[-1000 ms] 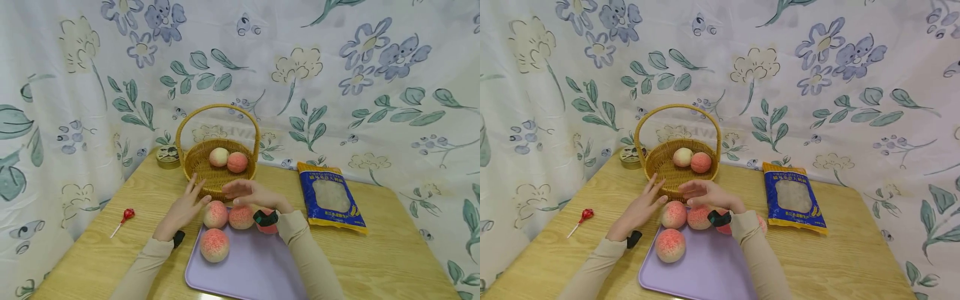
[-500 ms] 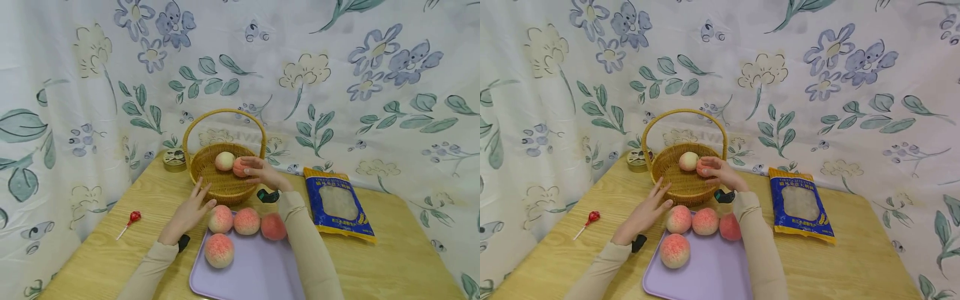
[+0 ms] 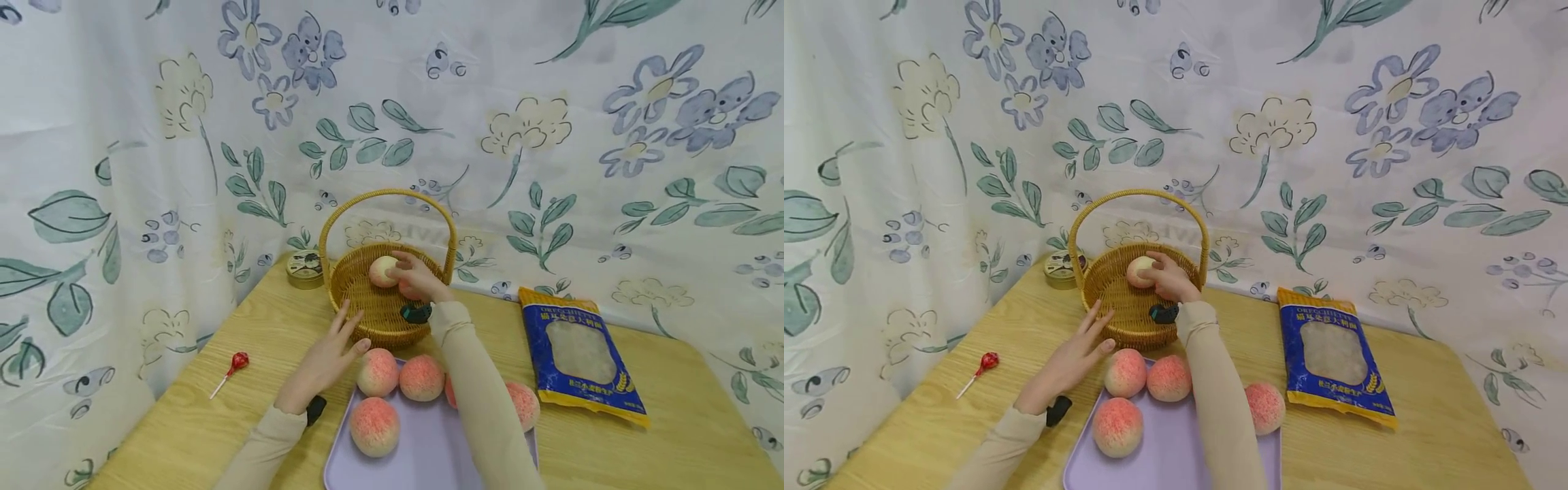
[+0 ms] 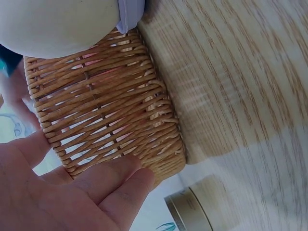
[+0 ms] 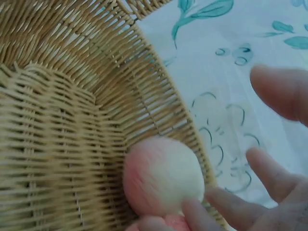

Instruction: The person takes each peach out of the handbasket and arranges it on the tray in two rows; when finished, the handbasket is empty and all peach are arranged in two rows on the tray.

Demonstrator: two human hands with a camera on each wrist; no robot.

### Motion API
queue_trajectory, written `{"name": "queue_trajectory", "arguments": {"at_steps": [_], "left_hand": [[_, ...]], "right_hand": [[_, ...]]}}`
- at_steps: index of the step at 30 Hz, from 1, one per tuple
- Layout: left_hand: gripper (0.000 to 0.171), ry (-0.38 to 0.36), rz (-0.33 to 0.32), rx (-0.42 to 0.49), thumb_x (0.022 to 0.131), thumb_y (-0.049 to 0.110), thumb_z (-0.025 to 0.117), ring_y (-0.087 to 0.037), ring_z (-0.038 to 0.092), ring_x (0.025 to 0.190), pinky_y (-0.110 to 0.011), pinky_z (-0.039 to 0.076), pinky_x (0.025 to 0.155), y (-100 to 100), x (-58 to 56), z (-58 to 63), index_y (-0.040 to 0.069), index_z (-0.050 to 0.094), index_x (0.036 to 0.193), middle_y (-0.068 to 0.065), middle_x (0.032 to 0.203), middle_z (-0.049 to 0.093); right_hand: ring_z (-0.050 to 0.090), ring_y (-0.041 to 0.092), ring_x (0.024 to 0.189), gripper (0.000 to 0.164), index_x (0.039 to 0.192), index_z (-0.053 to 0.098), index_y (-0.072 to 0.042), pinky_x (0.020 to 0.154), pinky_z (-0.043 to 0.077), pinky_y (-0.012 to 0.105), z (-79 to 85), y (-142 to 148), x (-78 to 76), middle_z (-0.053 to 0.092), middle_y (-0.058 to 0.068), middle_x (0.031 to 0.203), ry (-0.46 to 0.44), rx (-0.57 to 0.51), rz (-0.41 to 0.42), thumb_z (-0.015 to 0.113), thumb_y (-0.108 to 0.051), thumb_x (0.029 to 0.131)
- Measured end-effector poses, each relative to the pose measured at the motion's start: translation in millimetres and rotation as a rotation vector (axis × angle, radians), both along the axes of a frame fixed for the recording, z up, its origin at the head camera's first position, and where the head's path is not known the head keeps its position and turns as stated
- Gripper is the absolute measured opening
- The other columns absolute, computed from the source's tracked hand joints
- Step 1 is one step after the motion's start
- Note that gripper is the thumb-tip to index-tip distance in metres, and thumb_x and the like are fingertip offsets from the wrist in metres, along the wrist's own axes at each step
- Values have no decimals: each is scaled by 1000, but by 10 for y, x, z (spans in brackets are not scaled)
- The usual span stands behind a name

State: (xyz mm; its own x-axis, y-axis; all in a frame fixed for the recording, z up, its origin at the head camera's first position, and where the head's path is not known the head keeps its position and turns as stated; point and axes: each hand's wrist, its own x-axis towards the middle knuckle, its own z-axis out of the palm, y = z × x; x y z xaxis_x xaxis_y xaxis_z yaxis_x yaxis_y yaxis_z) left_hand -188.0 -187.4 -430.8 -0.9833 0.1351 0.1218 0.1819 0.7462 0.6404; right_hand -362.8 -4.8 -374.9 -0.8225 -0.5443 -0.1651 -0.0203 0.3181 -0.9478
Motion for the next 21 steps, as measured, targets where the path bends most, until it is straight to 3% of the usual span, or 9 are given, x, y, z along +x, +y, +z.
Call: {"name": "queue_trajectory", "arguments": {"at_steps": [3,6,9,16,18,21], "left_hand": [[65,-6,0,8,101,47,44,-39,65,108,-58,50,88,13,6,-13,15,25,155,-10,165,2],[65,-14,5,11,101,47,44,-34,67,103,-55,51,85,14,5,-19,17,25,155,-6,165,0],[65,-13,13,10,101,47,44,-33,68,101,-54,51,86,5,11,-7,17,25,155,-6,165,1],[68,-10,-9,21,100,51,44,-35,67,103,-54,51,87,35,21,-20,14,27,154,-13,164,5],[67,-10,-3,17,100,50,44,-34,67,101,-53,52,85,34,19,-25,14,28,154,-12,165,5],[66,-10,15,8,100,49,45,-36,66,104,-53,52,84,18,14,-21,15,28,154,-10,165,4]], "right_hand": [[23,37,147,66,154,25,-15,116,27,55,-7,-79,-21,22,19,159,64,61,-33,56,-27,97],[20,35,148,67,154,24,-17,117,26,54,-17,-155,-39,20,18,160,70,83,-61,57,-30,97],[19,35,148,69,154,22,-15,117,26,54,-50,-257,-73,16,18,161,36,19,-80,57,-27,97],[29,32,144,66,153,24,-13,113,34,49,-281,-399,-108,24,14,159,32,-40,-218,57,-26,98],[34,32,142,62,152,30,-13,110,38,49,-327,-435,-106,29,13,157,32,-34,-219,57,-27,98],[41,33,137,57,148,37,-14,103,44,51,-351,-507,-93,35,13,154,45,15,-140,58,-25,97]]}}
